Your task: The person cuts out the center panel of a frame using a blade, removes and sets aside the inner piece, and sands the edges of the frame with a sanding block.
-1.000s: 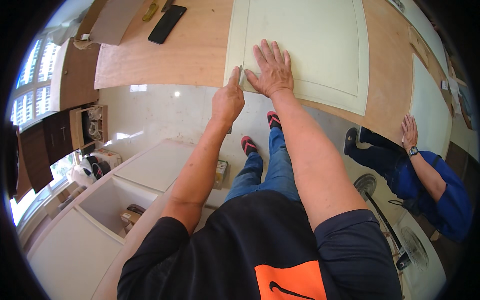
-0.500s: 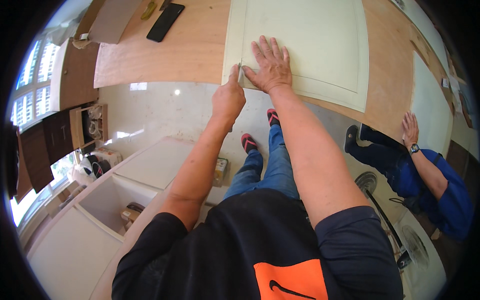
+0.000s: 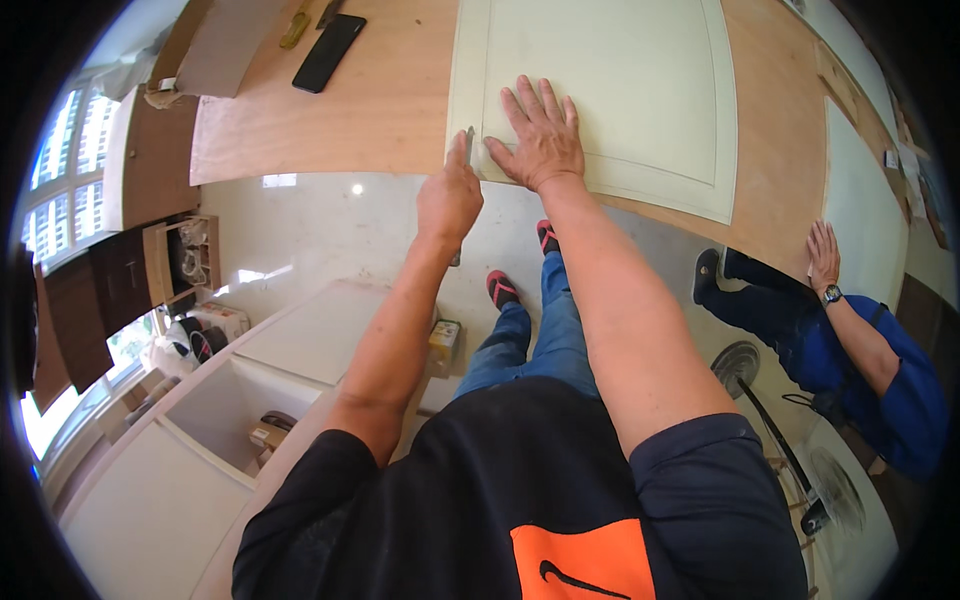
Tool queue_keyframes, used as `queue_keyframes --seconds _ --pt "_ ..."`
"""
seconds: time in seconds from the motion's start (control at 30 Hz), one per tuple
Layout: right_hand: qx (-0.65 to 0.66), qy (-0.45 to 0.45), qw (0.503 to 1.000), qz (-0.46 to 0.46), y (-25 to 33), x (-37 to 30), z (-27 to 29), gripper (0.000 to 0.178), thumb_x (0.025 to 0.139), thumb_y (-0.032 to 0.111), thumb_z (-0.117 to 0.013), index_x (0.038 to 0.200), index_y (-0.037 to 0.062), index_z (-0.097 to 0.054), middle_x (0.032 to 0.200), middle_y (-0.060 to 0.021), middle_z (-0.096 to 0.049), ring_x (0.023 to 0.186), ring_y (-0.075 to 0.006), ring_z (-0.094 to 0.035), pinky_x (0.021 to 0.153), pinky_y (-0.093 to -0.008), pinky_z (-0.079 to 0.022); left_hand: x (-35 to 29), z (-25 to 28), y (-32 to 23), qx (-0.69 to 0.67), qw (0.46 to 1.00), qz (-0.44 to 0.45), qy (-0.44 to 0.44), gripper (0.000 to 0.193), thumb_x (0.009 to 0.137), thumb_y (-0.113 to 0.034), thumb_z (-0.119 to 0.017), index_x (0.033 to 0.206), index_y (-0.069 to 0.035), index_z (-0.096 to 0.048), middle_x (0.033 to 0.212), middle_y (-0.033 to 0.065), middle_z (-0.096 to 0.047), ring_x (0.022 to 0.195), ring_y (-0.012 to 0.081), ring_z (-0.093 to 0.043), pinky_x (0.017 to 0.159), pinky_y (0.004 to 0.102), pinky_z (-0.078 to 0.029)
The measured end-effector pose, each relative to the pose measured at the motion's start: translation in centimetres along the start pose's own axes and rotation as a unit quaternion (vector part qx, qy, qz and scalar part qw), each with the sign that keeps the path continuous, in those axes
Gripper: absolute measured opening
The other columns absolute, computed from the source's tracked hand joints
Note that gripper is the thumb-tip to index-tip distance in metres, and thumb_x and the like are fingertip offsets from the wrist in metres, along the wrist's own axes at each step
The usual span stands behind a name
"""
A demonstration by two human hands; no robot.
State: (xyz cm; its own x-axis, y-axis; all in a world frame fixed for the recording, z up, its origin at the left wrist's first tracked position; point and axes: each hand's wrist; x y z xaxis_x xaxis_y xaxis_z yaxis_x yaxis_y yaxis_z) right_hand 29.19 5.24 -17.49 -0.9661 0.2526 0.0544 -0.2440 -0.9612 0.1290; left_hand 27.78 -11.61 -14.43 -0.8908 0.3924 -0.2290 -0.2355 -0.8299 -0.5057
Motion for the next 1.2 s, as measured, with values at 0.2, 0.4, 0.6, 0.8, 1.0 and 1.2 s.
queue_keyframes --seconds 0.2,0.4,0.6,0.8,1.0,1.2 --pt "-0.01 -0.008 1.0 -0.002 -0.1 -0.1 -0.3 0.078 0.094 0.064 -0.052 0.16 0.0249 -0.036 0.17 -0.0001 -0.026 0.157 -0.024 -0.02 0.127 -0.049 -0.014 0.3 -0.1 0.1 -0.01 1.0 -0.012 -0.003 0.056 0.097 -0.016 -0.052 0.152 -0.015 -0.045 0.084 0.0263 -0.071 0.078 0.0453 -0.07 0.075 0.0551 -0.054" --pt "-0.027 0.006 1.0 -0.006 0.0 0.0 -0.3 0.079 0.094 0.065 -0.052 0.16 0.0256 -0.035 0.17 0.0007 -0.025 0.157 -0.0233 -0.019 0.127 -0.0485 -0.014 0.0 -0.5 0.3 -0.009 1.0 -0.015 0.004 0.055 0.097 -0.017 -0.051 0.152 -0.016 -0.046 0.083 0.0257 -0.071 0.079 0.0449 -0.07 0.075 0.0548 -0.054" --pt "-0.03 0.005 1.0 0.0 0.0 -0.2 -0.4 0.078 0.094 0.065 -0.052 0.16 0.0258 -0.035 0.17 0.0007 -0.025 0.157 -0.0235 -0.019 0.127 -0.0487 -0.014 -0.1 0.4 -1.0 -0.014 1.0 -0.009 0.003 0.054 0.095 -0.014 -0.053 0.149 -0.014 -0.048 0.086 0.0256 -0.071 0.08 0.0451 -0.069 0.074 0.0548 -0.054" --pt "-0.026 -0.004 1.0 -0.003 0.0 0.3 -0.1 0.077 0.094 0.062 -0.054 0.159 0.0252 -0.037 0.169 0.0002 -0.026 0.156 -0.0239 -0.02 0.127 -0.0493 -0.015 -0.8 -0.4 -0.6 -0.024 1.0 -0.006 -0.006 0.052 0.096 -0.015 -0.052 0.148 -0.012 -0.049 0.088 0.0269 -0.071 0.081 0.0466 -0.069 0.075 0.0561 -0.054" --pt "-0.023 0.001 1.0 -0.005 -0.2 0.6 0.2 0.075 0.094 0.061 -0.054 0.159 0.0254 -0.038 0.169 0.0002 -0.026 0.156 -0.0235 -0.02 0.127 -0.0493 -0.015 -0.3 -0.4 -0.5 -0.026 1.0 0.004 -0.011 0.053 0.097 -0.017 -0.053 0.15 -0.014 -0.047 0.085 0.0274 -0.07 0.079 0.047 -0.069 0.075 0.0567 -0.054" --pt "-0.016 0.011 1.0 -0.008 -0.3 0.0 0.3 0.077 0.094 0.062 -0.053 0.159 0.0251 -0.037 0.169 -0.0001 -0.026 0.156 -0.0234 -0.02 0.127 -0.0493 -0.016 -0.7 -0.9 -0.6 -0.037 0.999 0.027 0.011 0.054 0.097 -0.018 -0.053 0.151 -0.015 -0.046 0.084 0.0278 -0.07 0.08 0.047 -0.069 0.074 0.0561 -0.054"
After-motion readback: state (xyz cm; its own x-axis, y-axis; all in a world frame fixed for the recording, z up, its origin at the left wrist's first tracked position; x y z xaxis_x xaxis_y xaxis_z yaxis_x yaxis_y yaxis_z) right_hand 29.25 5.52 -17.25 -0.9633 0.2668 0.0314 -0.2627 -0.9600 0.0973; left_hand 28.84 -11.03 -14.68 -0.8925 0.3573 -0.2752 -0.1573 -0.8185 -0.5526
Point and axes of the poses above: each hand's wrist, its own x-axis towards the middle knuckle, its own z-axis out of the back of the hand, y = z × x
